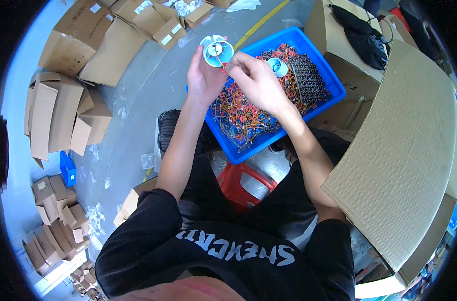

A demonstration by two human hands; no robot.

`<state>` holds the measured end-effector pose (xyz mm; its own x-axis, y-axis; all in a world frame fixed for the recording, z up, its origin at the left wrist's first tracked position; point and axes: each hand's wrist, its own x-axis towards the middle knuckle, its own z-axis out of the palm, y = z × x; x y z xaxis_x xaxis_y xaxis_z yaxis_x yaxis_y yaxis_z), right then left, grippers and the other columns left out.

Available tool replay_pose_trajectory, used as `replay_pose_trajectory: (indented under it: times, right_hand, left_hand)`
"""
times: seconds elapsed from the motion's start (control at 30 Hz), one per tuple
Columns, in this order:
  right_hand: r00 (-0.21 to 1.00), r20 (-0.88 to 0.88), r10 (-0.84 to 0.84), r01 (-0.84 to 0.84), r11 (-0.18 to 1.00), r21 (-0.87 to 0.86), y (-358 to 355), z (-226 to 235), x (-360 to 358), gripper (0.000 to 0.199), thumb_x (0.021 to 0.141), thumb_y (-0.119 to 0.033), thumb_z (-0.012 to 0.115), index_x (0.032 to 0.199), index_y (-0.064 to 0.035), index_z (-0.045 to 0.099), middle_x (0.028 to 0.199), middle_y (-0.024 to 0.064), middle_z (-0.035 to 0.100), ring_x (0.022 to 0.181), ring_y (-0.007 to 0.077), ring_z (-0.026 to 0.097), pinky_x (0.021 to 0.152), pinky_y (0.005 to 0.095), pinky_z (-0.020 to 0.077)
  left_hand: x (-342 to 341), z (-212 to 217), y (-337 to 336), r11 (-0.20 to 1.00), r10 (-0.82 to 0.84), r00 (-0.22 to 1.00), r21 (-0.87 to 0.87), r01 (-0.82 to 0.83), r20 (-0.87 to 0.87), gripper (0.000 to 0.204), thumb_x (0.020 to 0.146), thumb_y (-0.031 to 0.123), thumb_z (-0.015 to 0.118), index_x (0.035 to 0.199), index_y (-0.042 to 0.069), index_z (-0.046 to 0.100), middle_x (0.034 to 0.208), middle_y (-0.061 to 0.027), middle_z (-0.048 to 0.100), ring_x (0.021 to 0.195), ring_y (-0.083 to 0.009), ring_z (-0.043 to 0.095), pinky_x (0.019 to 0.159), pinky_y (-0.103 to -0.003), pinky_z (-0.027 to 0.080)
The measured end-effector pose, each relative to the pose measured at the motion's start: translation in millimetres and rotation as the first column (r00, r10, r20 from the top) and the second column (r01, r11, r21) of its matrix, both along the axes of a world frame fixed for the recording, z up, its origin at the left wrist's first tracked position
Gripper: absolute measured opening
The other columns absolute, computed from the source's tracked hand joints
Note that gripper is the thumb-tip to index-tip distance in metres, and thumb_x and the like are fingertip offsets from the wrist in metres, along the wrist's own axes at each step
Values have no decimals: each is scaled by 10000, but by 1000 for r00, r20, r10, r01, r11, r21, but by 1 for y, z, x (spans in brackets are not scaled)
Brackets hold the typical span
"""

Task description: Packaging electronic components into small plastic containers and then placing them into larger cardboard boxes.

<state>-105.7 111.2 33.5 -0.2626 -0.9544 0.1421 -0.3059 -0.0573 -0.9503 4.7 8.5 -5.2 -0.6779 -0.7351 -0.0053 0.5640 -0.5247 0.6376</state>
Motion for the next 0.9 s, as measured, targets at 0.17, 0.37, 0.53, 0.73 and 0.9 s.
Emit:
replay_pose_trajectory:
  times: [0.17, 0.37, 0.53, 0.73, 0.9]
  right_hand:
    - [995, 46, 87, -85, 996, -26, 1, 2, 0, 201, 884, -174, 535, 788, 3, 523, 552, 2, 406, 525, 67, 361, 479, 274, 303]
    - [990, 91, 104, -103, 994, -21, 1, 3, 1, 191, 886, -170, 533, 797, -2, 535, 564, -6, 419, 532, 63, 358, 481, 267, 300]
    - [989, 99, 111, -106, 993, -49, 1, 2, 0, 186, 886, -169, 532, 800, -4, 538, 566, -4, 426, 533, 60, 366, 482, 261, 302]
    - [997, 38, 67, -68, 998, 8, 4, 5, -1, 225, 939, -185, 495, 784, -26, 530, 618, -12, 465, 554, 56, 421, 514, 228, 349]
    - [975, -193, -109, 106, 994, -25, 2, 15, 6, 189, 856, -154, 606, 776, 16, 586, 571, 59, 535, 494, 100, 477, 464, 266, 375]
  left_hand:
    - [1, 0, -1, 999, 13, 999, 48, -11, -42, 501, 967, 450, 336, 1257, 69, 482, 1271, -84, 531, 1117, -215, 506, 954, -383, 386]
    - [4, 0, -4, 998, -29, 994, 46, 34, -106, 413, 964, 401, 392, 1192, 70, 489, 1167, -90, 561, 1070, -202, 524, 908, -366, 399]
    - [1, 2, 0, 996, -4, 997, 93, 11, -75, 425, 964, 412, 385, 1203, 76, 488, 1203, -95, 550, 1094, -219, 528, 941, -376, 396]
    - [4, 3, 5, 994, -61, 993, 81, 69, -102, 454, 967, 437, 362, 1217, 78, 483, 1223, -94, 539, 1119, -213, 514, 967, -390, 374]
    - [5, 3, 5, 995, -95, 993, 30, 97, -76, 493, 961, 479, 348, 1223, 82, 482, 1214, -96, 541, 1113, -213, 514, 971, -407, 363]
